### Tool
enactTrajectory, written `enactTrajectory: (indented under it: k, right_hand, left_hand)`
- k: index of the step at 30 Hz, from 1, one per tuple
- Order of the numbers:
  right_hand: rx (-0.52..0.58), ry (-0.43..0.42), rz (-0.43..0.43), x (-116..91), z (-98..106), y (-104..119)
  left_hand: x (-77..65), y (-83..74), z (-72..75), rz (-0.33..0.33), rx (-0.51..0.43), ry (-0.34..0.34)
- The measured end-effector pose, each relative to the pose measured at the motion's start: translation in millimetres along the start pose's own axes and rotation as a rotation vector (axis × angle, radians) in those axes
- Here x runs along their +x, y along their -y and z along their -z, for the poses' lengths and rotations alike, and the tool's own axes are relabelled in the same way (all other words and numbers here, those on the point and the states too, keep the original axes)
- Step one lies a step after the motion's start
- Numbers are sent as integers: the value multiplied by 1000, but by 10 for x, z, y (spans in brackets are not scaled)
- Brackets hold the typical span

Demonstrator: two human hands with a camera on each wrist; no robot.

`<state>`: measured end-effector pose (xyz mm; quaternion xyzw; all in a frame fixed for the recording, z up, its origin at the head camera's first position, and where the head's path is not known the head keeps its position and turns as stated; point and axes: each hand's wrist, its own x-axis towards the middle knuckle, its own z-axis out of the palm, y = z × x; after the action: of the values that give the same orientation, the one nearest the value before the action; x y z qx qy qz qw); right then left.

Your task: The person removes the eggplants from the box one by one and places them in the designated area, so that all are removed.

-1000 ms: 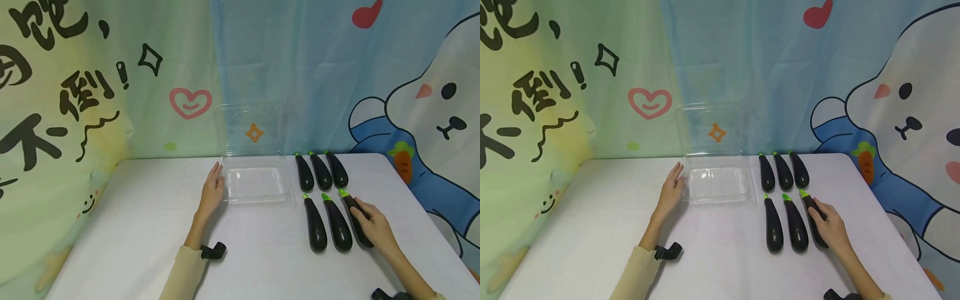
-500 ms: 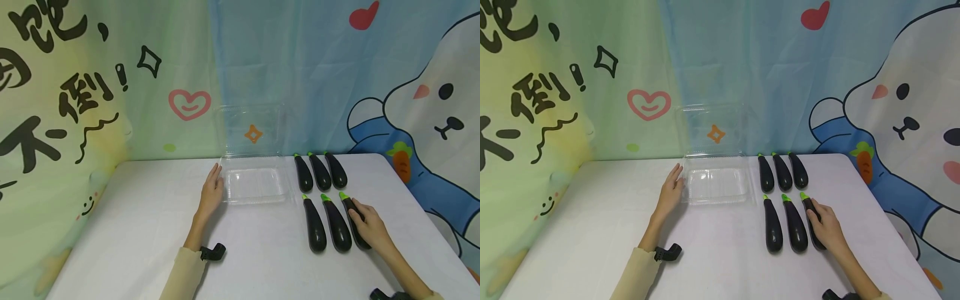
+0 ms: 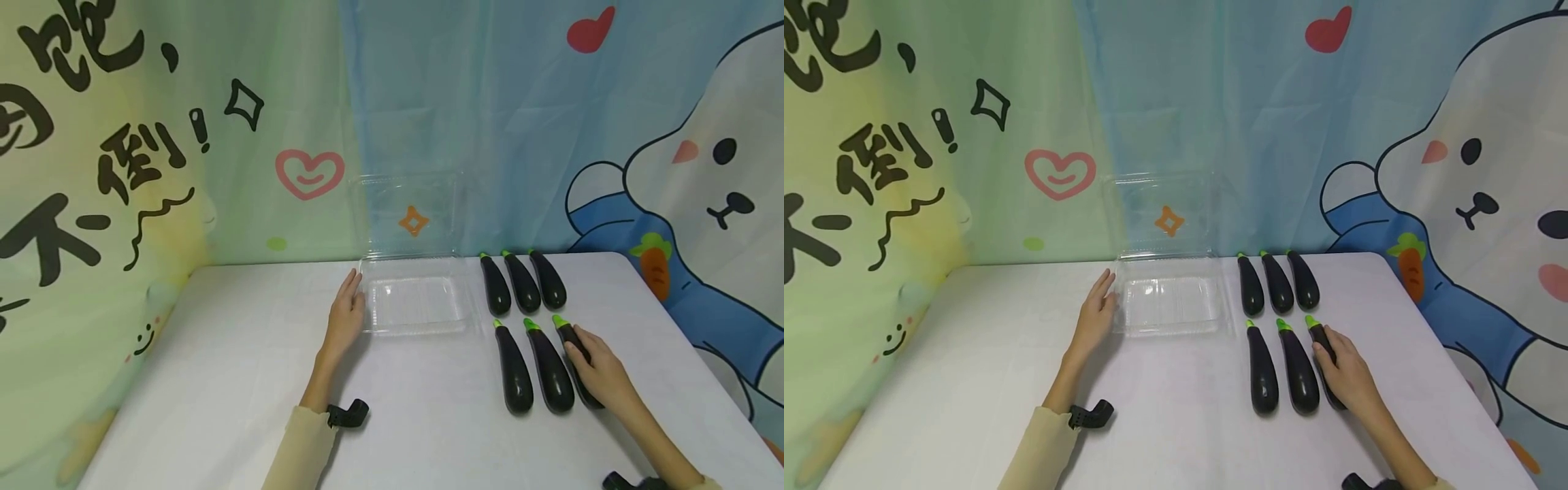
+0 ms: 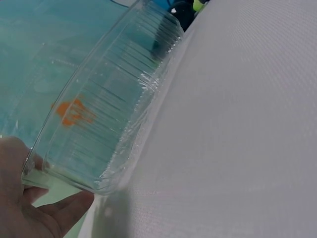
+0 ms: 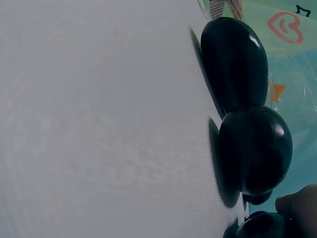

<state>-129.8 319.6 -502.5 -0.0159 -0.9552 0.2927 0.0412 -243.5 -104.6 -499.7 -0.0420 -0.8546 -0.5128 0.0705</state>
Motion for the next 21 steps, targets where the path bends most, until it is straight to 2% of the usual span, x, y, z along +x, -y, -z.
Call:
enactTrajectory:
  k: [10, 16, 21]
  right_hand:
    - [27, 55, -39, 54, 37, 5]
    - [40, 68, -100, 89, 138, 0]
    - [37, 17, -95, 183, 256, 16]
  left_hand:
    - [24, -2, 22, 16, -46, -2]
    - [20, -20, 156, 57, -136, 6]
    - [30, 21, 301, 36, -114, -11]
